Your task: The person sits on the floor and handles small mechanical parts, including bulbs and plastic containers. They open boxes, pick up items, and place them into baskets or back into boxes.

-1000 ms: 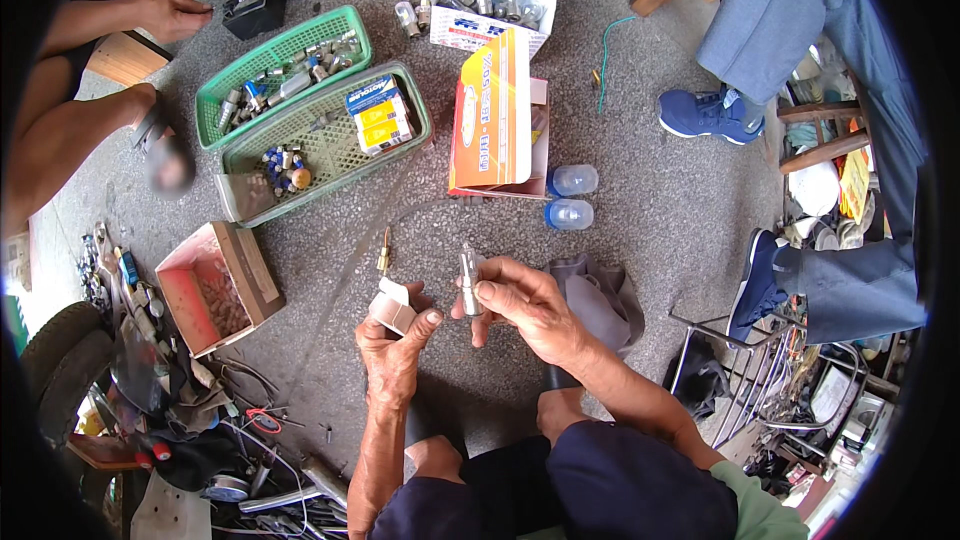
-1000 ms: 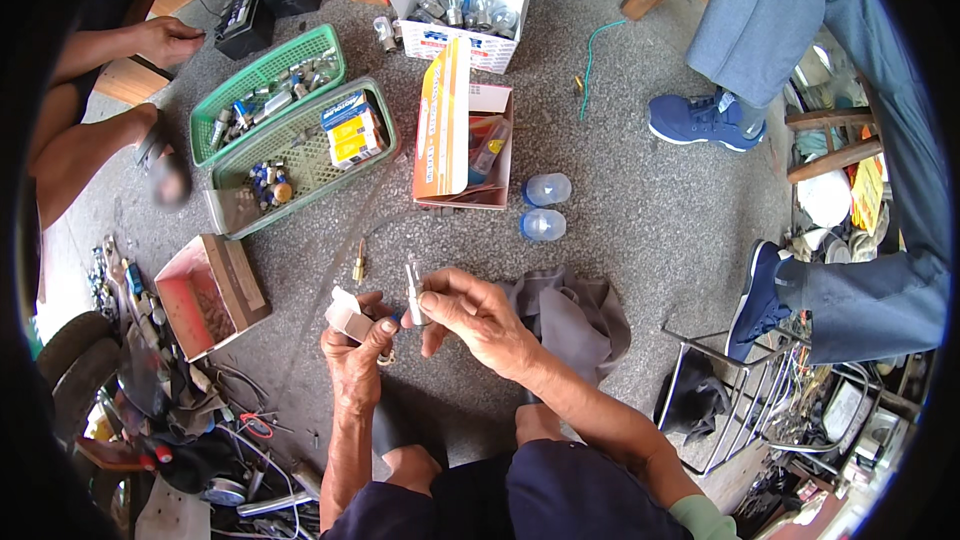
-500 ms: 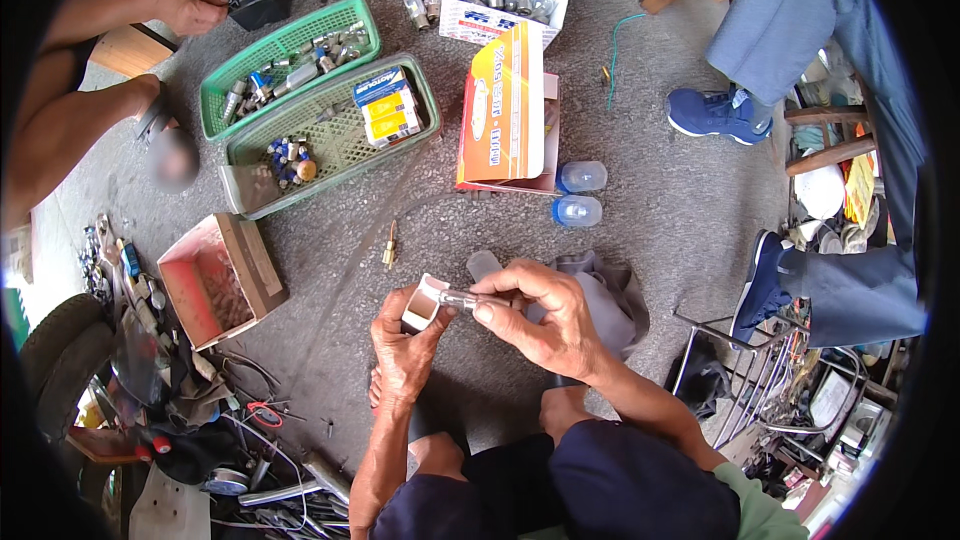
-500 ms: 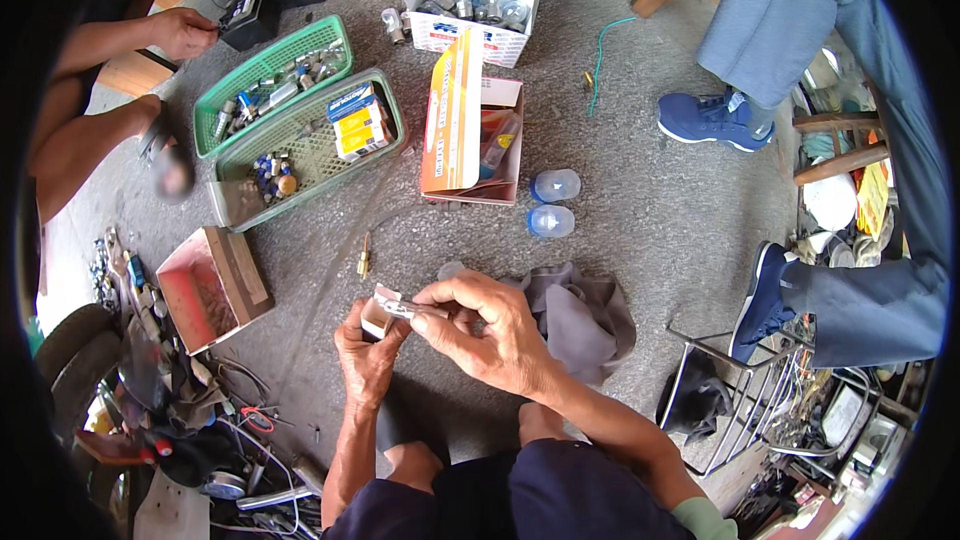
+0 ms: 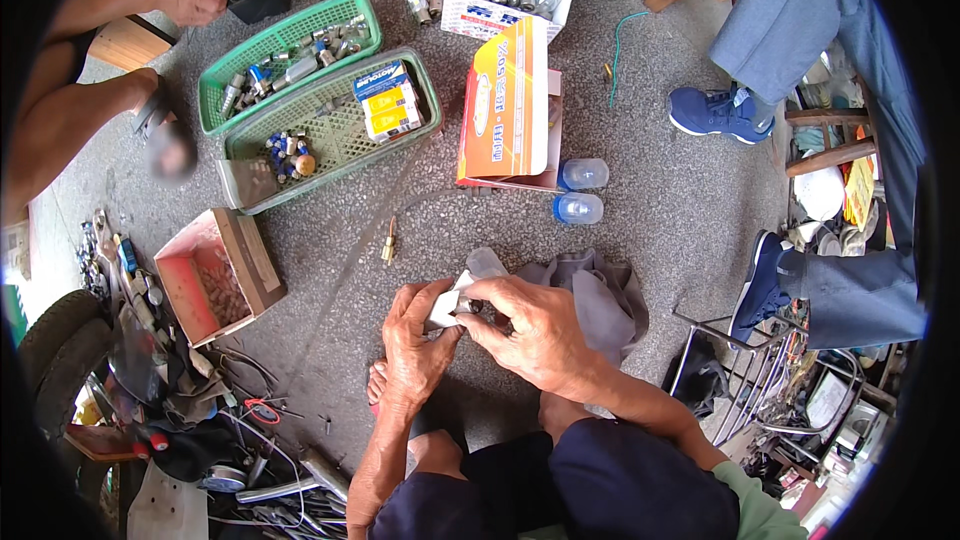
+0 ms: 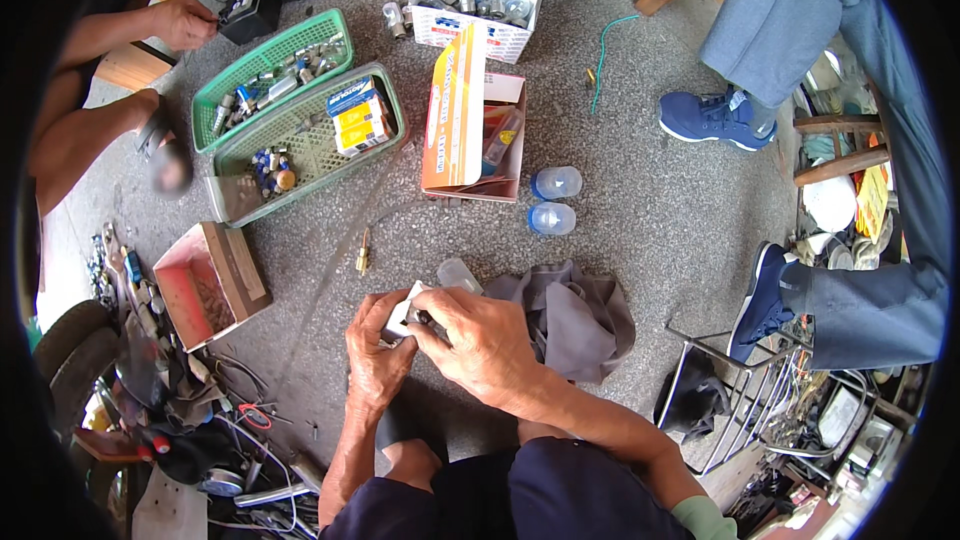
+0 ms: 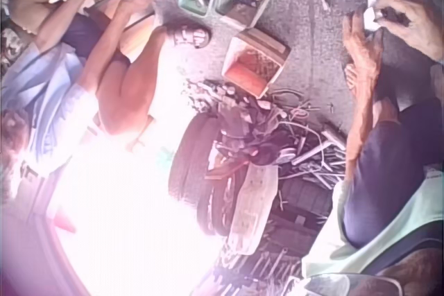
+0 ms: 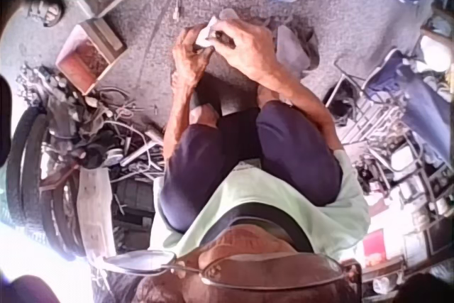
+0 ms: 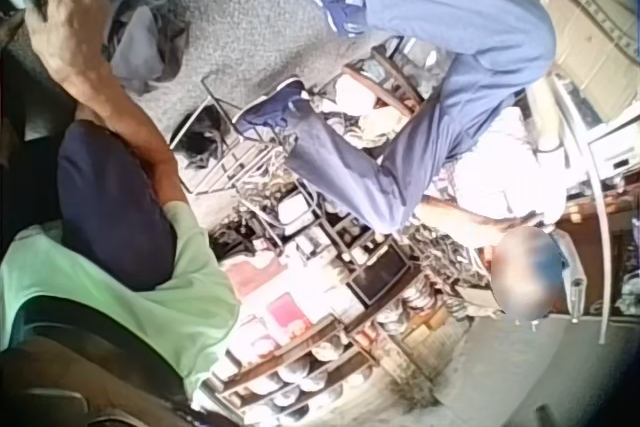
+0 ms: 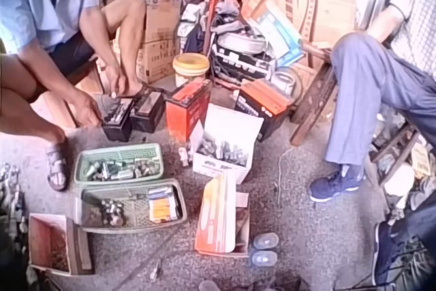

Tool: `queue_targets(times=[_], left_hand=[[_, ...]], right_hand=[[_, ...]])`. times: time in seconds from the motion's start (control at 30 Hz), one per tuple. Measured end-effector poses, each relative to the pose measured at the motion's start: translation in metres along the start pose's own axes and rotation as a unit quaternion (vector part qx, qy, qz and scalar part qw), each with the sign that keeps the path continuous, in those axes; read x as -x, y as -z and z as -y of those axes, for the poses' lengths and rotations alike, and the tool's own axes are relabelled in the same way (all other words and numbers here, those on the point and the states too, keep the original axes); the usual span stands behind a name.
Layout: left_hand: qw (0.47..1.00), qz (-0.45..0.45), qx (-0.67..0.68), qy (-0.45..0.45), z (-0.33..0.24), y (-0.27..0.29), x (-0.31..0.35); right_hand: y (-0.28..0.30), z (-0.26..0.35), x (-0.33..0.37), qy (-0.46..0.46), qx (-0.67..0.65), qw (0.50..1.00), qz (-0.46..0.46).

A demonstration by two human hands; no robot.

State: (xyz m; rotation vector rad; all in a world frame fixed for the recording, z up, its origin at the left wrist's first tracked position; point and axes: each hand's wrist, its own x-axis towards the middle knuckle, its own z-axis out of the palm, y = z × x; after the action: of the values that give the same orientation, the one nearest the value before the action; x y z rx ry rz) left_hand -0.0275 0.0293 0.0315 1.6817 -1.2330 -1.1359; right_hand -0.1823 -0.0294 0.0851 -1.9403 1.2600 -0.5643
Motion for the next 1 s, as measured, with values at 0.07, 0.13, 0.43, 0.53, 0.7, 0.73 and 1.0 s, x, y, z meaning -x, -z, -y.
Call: queue_targets(times=[0.07, 0.13, 0.43, 0.53, 0.7, 0.73, 1.0], left_hand=[[1.0, 0.013, 0.02, 0.019, 0.002, -0.001, 0.001], [0.994, 0.03, 0.076, 0.077, 0.003, -0.002, 0.004], [0.997, 0.03, 0.05, 0.04, 0.019, -0.012, 0.007], [0.984, 0.067, 0.134, 0.097, 0.008, -0.007, 0.004], [0.958, 0.085, 0.228, 0.151, 0.007, -0.006, 0.004], [0.948, 0.062, 0.268, 0.164, 0.012, -0.011, 0.007], [0.962, 0.052, 0.233, 0.129, 0.011, -0.014, 0.007]], right_hand=[[-0.002, -0.003, -0.001, 0.032, 0.0, 0.999, -0.021], [-0.002, -0.004, -0.004, 0.062, -0.003, 0.997, -0.037], [-0.002, -0.003, -0.002, 0.052, 0.009, 0.998, -0.034], [0.0, -0.003, 0.0, -0.025, -0.014, 0.999, -0.021], [0.002, 0.0, 0.0, -0.018, -0.04, 0.999, -0.015], [0.001, 0.0, 0.001, -0.001, -0.027, 0.999, -0.019], [-0.004, -0.005, 0.002, 0.078, 0.058, 0.995, -0.034]])
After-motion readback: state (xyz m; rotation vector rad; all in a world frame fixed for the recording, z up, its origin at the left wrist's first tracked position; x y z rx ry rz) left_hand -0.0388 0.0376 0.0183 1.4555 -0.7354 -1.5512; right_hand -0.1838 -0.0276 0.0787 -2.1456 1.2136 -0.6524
